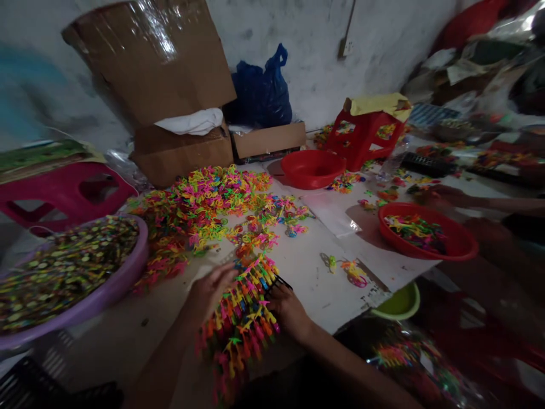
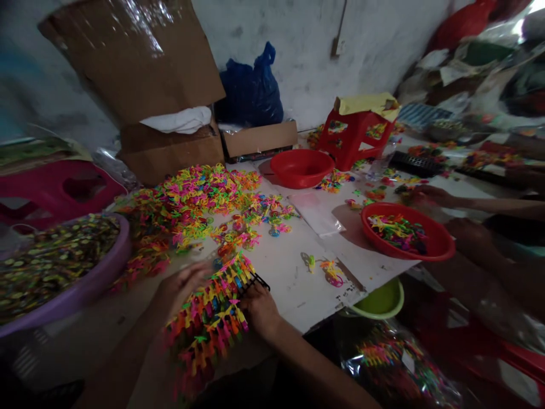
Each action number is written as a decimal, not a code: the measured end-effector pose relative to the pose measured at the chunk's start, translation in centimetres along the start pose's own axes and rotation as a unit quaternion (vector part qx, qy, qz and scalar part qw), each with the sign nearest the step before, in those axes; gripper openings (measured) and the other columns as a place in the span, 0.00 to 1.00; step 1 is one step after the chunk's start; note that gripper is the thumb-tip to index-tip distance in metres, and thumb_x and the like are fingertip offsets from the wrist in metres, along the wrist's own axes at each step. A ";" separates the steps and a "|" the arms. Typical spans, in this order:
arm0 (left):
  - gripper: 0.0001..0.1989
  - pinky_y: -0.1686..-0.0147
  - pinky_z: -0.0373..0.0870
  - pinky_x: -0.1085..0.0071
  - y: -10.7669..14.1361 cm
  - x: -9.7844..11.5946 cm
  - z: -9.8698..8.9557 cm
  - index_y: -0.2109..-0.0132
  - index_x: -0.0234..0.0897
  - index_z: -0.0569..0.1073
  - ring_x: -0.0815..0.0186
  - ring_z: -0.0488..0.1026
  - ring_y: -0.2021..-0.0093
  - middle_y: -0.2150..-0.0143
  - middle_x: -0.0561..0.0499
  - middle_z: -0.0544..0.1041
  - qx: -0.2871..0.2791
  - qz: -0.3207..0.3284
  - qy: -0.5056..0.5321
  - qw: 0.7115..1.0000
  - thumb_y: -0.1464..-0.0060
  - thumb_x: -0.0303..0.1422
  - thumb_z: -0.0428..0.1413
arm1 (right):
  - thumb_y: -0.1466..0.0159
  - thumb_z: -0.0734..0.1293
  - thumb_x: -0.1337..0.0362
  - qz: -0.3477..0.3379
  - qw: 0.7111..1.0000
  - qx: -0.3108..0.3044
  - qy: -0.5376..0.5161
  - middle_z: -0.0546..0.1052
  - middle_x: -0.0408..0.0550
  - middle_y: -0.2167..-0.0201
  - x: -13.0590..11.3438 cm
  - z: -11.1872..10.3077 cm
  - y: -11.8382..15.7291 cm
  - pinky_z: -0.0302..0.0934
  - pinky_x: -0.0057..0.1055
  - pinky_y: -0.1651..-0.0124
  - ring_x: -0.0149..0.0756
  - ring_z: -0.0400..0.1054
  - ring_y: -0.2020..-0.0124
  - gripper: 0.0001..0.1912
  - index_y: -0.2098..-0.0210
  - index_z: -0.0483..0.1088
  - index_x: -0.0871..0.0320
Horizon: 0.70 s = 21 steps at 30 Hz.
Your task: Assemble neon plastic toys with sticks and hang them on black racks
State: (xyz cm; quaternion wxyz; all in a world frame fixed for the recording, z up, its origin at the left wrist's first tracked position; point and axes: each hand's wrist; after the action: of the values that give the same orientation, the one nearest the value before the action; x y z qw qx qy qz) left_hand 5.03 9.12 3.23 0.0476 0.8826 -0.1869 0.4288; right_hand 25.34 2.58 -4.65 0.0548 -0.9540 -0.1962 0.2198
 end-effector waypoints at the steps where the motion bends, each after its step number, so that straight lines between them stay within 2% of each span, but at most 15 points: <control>1: 0.18 0.58 0.68 0.66 -1.5 -0.8 -0.3 0.52 0.38 0.70 0.61 0.74 0.60 0.59 0.48 0.78 0.022 -0.034 0.028 0.999 0.45 0.39 0.46 | 0.41 0.64 0.65 -0.007 1.000 0.000 -0.008 0.70 0.45 0.75 -0.1 0.3 0.1 0.51 0.31 0.63 0.34 0.61 0.67 0.09 0.76 0.73 0.53; 3: 0.14 0.56 0.66 0.66 -4.3 -2.4 -0.2 0.59 0.36 0.74 0.59 0.73 0.58 0.59 0.46 0.77 0.014 -0.053 0.040 0.998 0.53 0.36 0.53 | 0.42 0.64 0.65 -0.020 1.000 -0.002 -0.023 0.71 0.45 0.75 -0.4 0.8 0.3 0.52 0.31 0.63 0.34 0.61 0.68 0.08 0.76 0.73 0.54; 5: 0.13 0.56 0.65 0.66 -6.4 -3.8 0.9 0.64 0.36 0.75 0.57 0.72 0.57 0.61 0.46 0.77 -0.006 -0.057 0.047 0.997 0.62 0.31 0.59 | 0.43 0.65 0.67 -0.028 0.998 -0.011 -0.049 0.72 0.45 0.76 -0.5 0.9 0.7 0.53 0.31 0.61 0.33 0.63 0.69 0.07 0.76 0.73 0.55; 8: 0.10 0.59 0.67 0.66 -7.8 -5.2 2.6 0.71 0.36 0.74 0.58 0.73 0.61 0.69 0.49 0.77 -0.027 -0.078 0.073 0.994 0.68 0.30 0.61 | 0.44 0.65 0.67 -0.017 0.984 -0.037 -0.175 0.75 0.45 0.74 0.0 -1.0 1.3 0.57 0.29 0.62 0.32 0.66 0.69 0.06 0.71 0.74 0.55; 10: 0.09 0.65 0.68 0.66 -7.9 -5.6 2.8 0.75 0.36 0.71 0.61 0.73 0.68 0.75 0.52 0.75 -0.042 -0.099 0.105 0.989 0.67 0.34 0.61 | 0.44 0.65 0.63 0.044 0.958 -0.026 -0.283 0.76 0.46 0.70 0.9 -3.1 1.5 0.59 0.27 0.64 0.32 0.68 0.69 0.08 0.68 0.75 0.56; 12: 0.12 0.70 0.69 0.67 -7.8 -5.5 2.1 0.76 0.35 0.69 0.64 0.72 0.74 0.80 0.55 0.71 -0.055 -0.117 0.145 0.981 0.67 0.38 0.61 | 0.44 0.64 0.58 0.133 0.926 0.017 -0.354 0.77 0.47 0.70 1.9 -4.9 1.3 0.61 0.26 0.66 0.33 0.69 0.69 0.12 0.66 0.75 0.58; 14: 0.15 0.71 0.70 0.67 -7.8 -4.8 0.8 0.75 0.35 0.68 0.65 0.71 0.76 0.80 0.56 0.70 -0.058 -0.129 0.192 0.971 0.67 0.40 0.61 | 0.45 0.65 0.55 0.202 0.898 0.068 -0.384 0.77 0.48 0.72 2.8 -5.8 0.6 0.62 0.28 0.66 0.35 0.69 0.70 0.15 0.67 0.74 0.60; 16: 0.17 0.68 0.71 0.66 -7.9 -3.4 -0.4 0.71 0.35 0.67 0.65 0.73 0.74 0.76 0.55 0.72 -0.051 -0.131 0.244 0.960 0.65 0.41 0.61 | 0.45 0.64 0.53 0.237 0.876 0.113 -0.405 0.77 0.49 0.72 3.4 -5.9 -0.6 0.63 0.30 0.66 0.36 0.69 0.71 0.18 0.65 0.74 0.61; 18: 0.16 0.63 0.71 0.65 -8.0 -1.5 -1.2 0.67 0.36 0.66 0.65 0.74 0.68 0.71 0.53 0.73 -0.039 -0.124 0.289 0.949 0.60 0.41 0.59 | 0.44 0.63 0.52 0.237 0.861 0.158 -0.422 0.77 0.51 0.68 3.5 -5.7 -1.9 0.64 0.33 0.64 0.37 0.69 0.69 0.20 0.62 0.73 0.62; 21: 0.11 0.59 0.70 0.64 -7.8 2.2 -1.3 0.65 0.36 0.65 0.65 0.75 0.65 0.70 0.52 0.73 -0.048 -0.120 0.372 0.919 0.55 0.36 0.57 | 0.43 0.63 0.53 0.179 0.860 0.212 -0.428 0.75 0.53 0.59 3.1 -6.0 -3.7 0.63 0.36 0.58 0.37 0.69 0.62 0.21 0.55 0.71 0.59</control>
State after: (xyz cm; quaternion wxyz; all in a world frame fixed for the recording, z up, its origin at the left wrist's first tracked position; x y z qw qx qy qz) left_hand 8.14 16.01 6.35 0.2071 0.6721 -0.0683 0.7076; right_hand 29.24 7.14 0.21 0.1262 -0.7503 0.0255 0.6484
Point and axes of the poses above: each hand's wrist, its own y-axis away from the middle knuckle, its own z-axis out of the palm, x = y × z
